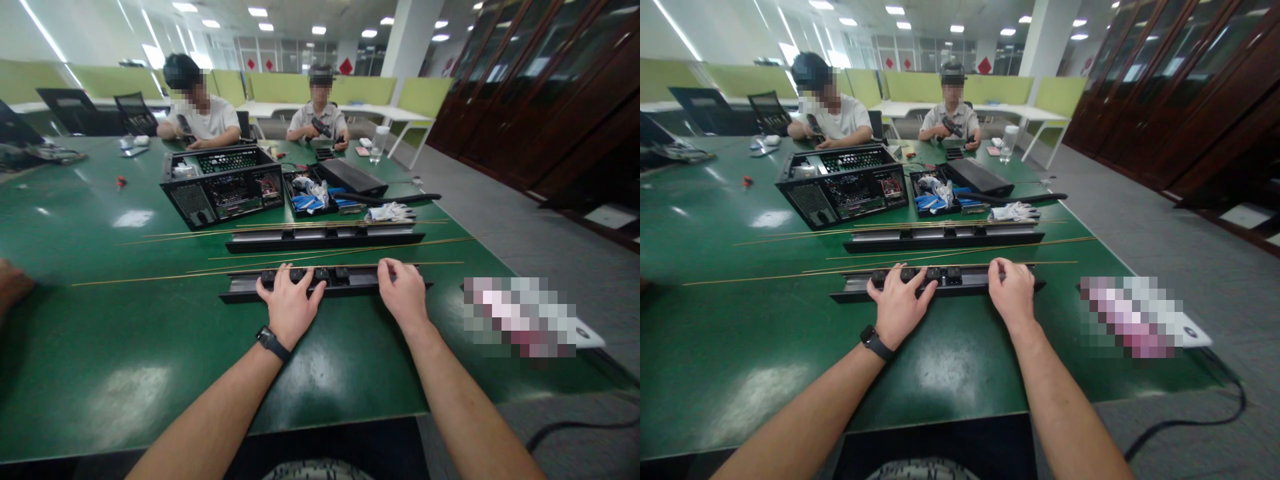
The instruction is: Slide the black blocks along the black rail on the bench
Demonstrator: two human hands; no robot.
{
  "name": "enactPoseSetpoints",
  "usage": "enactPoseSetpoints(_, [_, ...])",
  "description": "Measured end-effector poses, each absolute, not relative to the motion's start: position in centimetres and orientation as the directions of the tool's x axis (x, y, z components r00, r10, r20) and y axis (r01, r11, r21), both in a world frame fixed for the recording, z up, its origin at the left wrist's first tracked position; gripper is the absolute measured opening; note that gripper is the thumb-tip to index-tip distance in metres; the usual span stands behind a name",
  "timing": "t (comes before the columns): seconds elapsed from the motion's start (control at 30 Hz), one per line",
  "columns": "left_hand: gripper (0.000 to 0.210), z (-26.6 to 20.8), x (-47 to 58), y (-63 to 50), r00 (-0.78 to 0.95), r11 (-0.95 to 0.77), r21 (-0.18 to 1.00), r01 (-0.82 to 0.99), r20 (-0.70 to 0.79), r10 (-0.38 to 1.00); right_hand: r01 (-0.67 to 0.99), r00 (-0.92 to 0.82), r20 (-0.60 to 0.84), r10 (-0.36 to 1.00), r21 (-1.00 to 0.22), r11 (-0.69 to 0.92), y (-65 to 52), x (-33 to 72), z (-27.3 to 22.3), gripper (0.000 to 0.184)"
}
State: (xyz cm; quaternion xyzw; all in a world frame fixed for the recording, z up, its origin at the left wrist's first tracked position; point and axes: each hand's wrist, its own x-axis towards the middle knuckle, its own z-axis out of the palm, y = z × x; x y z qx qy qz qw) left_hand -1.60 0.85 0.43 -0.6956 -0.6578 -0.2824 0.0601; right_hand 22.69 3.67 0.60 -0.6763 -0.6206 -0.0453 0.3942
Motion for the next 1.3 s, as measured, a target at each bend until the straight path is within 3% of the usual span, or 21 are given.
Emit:
enactPoseSetpoints(0.2, [0.039, 0.37, -1.63, 0.87, -0.027, -0.127, 0.297, 0.946, 0.465, 0.885, 0.861, 0.303, 0.528, 0.794, -0.509, 0.010, 3.64, 23.00, 0.64, 0.039])
enactPoseSetpoints(0.53, [0.039, 0.36, -1.62, 0.84, -0.023, -0.122, 0.279, 0.952, 0.466, 0.884, 0.860, 0.147, 0.565, 0.812, -0.478, 0.177, 3.59, 22.39, 0.32, 0.041])
enactPoseSetpoints(1.1, [0.038, 0.77, -1.59, 0.71, -0.024, -0.123, 0.289, 0.949, 0.459, 0.888, 0.876, 0.339, 0.523, 0.782, -0.479, -0.060, 3.35, 22.77, 1.05, 0.038])
enactPoseSetpoints(1.3, [0.038, 0.67, -1.59, 0.75, -0.020, -0.128, 0.283, 0.951, 0.467, 0.884, 0.865, 0.316, 0.517, 0.796, -0.502, -0.018, 3.51, 23.01, 0.85, 0.039])
